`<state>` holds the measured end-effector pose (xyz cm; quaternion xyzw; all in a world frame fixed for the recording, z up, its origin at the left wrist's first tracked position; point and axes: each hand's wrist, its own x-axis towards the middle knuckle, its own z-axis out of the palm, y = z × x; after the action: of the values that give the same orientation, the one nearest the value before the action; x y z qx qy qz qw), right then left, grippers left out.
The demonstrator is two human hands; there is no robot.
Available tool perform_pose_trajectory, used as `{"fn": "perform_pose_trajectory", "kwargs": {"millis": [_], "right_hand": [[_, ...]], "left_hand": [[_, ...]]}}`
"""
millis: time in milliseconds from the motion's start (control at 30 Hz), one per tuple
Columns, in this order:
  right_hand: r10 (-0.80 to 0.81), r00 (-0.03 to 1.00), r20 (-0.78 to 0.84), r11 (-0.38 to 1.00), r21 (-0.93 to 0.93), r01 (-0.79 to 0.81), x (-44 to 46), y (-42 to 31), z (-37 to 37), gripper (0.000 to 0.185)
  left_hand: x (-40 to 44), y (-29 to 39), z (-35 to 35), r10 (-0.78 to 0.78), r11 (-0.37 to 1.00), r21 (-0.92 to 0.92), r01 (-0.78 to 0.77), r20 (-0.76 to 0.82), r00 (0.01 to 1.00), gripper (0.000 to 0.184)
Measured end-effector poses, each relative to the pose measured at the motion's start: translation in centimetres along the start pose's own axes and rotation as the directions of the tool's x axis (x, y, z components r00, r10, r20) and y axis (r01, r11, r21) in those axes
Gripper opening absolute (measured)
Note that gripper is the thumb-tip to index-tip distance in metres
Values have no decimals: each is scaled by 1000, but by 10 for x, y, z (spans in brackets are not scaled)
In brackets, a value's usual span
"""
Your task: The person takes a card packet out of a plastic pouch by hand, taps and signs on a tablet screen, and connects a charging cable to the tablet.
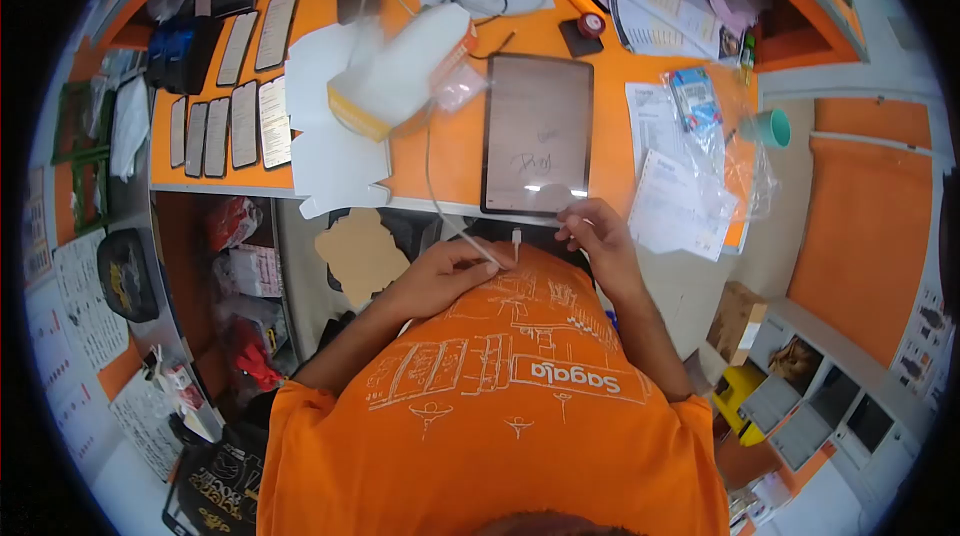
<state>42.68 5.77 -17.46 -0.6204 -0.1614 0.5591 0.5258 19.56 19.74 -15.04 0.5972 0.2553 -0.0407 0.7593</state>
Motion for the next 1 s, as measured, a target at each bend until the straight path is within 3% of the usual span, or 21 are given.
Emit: {"fn": "perform_pose_trajectory", "kwargs": {"millis": [33,133,233,333,433,467,567,600,667,867,1000], "right_hand": [[59,998,-36,997,-39,-61,-4,-1,2,19],[38,962,272,966,-256,34,-9,20,-1,30],[255,887,385,965,-156,-210,-7,27,2,34],[183,902,391,971,-214,-104,0,44,-1,32],[231,958,167,970,-118,-214,-4,58,6,27],[165,979,117,985,-76,-157,-4,72,5,24],[34,992,-119,999,-17,-36,-6,108,5,23],[40,982,-184,999,31,-35,-7,106,7,27],[35,972,-234,998,60,-22,-9,97,10,30],[-10,951,-308,961,261,95,-6,109,11,49],[-40,941,-336,956,261,134,1,114,8,56]], "left_hand": [[4,5,3,-37,999,-17,37,13,999,22],[21,9,15,-105,992,-67,108,52,993,21],[33,10,19,-180,981,-48,187,118,977,22],[35,13,25,-210,975,-42,218,141,967,22],[38,4,25,-224,975,31,221,146,964,22],[37,-4,24,-198,980,29,196,122,973,25],[35,-26,12,-369,925,60,374,-74,926,35],[33,-39,10,-340,935,41,352,-175,924,39],[32,-57,7,-264,956,19,291,-369,891,48],[43,-61,5,-178,977,27,212,-448,876,61],[57,-45,10,-268,961,-186,204,-465,844,61]]}}
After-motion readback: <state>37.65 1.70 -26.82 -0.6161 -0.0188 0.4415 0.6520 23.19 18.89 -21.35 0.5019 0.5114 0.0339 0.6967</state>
